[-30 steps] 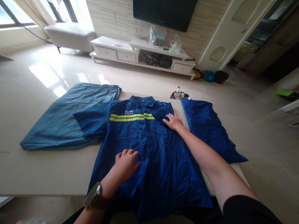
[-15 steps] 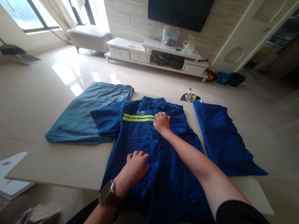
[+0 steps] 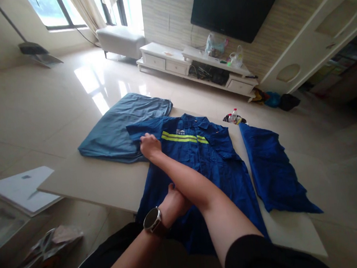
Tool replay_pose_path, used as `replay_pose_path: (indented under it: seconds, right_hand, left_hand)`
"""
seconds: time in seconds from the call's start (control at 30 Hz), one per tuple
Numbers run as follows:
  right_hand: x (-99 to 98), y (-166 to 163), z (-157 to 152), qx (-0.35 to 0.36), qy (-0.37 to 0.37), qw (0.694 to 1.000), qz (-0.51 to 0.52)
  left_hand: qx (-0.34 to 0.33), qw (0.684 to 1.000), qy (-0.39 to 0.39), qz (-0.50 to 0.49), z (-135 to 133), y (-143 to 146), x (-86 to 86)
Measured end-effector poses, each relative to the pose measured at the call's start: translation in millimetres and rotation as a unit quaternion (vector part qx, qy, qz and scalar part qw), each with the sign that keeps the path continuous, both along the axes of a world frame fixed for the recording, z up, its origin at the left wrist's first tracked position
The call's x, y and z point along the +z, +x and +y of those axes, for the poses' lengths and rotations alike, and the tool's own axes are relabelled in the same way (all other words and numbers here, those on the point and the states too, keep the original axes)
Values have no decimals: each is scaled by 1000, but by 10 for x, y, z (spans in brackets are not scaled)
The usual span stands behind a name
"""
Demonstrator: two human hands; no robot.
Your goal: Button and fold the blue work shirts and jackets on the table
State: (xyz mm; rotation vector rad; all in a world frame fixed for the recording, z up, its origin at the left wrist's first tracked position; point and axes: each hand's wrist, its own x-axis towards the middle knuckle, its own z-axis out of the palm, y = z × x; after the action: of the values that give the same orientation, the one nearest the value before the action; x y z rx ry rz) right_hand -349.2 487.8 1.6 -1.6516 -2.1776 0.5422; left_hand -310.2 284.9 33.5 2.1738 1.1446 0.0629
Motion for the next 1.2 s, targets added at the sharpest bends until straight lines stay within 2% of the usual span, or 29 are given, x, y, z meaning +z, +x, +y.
replay_pose_path:
  seconds: [0.03, 0.07, 0.13, 0.17, 0.23, 0.33, 0.47, 0.53, 0.63, 0.77, 0.87, 0.97, 1.07, 1.13, 1.2]
  right_hand:
    - [7, 115, 4, -84, -24, 989, 115]
    - [2, 248, -8, -174, -49, 957, 228]
    - [-49, 537, -81, -319, -93, 861, 386]
    - [-95, 675, -140, -359, -111, 824, 423]
    - [-209, 899, -282, -391, -145, 792, 445]
    - [-362, 1055, -468, -398, -211, 754, 479]
    - [-424, 990, -523, -355, -291, 735, 500]
    - [-411, 916, -478, -328, -313, 739, 498]
    - [-394, 860, -393, -298, -331, 763, 469]
    - [-398, 1002, -382, -279, -328, 819, 380]
    - [-344, 1279, -542, -263, -283, 867, 313]
    - [-200, 1721, -899, -245, -228, 905, 264]
    - [-34, 2354, -1445, -223, -159, 941, 199]
    - [30, 2856, -1892, -194, -46, 977, 81]
    - [31, 3364, -2385, -237, 45, 971, -3]
  left_hand:
    - [7, 1000, -7, 8, 7, -15, 49]
    - [13, 1000, -14, 18, 14, -27, 101]
    - [19, 999, -26, 38, 20, -40, 199]
    - [18, 998, -30, 47, 18, -40, 237]
    - [13, 998, -30, 60, 4, -32, 285]
    - [15, 998, -21, 65, -26, -16, 286]
    - [51, 995, 4, 88, 1, -59, 224]
    - [78, 991, 21, 108, 57, -124, 195]
    - [106, 985, 34, 132, 164, -245, 167]
    - [122, 980, 28, 153, 260, -354, 177]
    - [126, 979, 14, 160, 281, -384, 185]
    - [127, 978, 2, 163, 306, -420, 124]
    - [124, 978, 14, 167, 373, -485, 7]
    - [134, 975, 14, 174, 433, -539, -64]
    - [159, 971, 8, 180, 488, -608, -116]
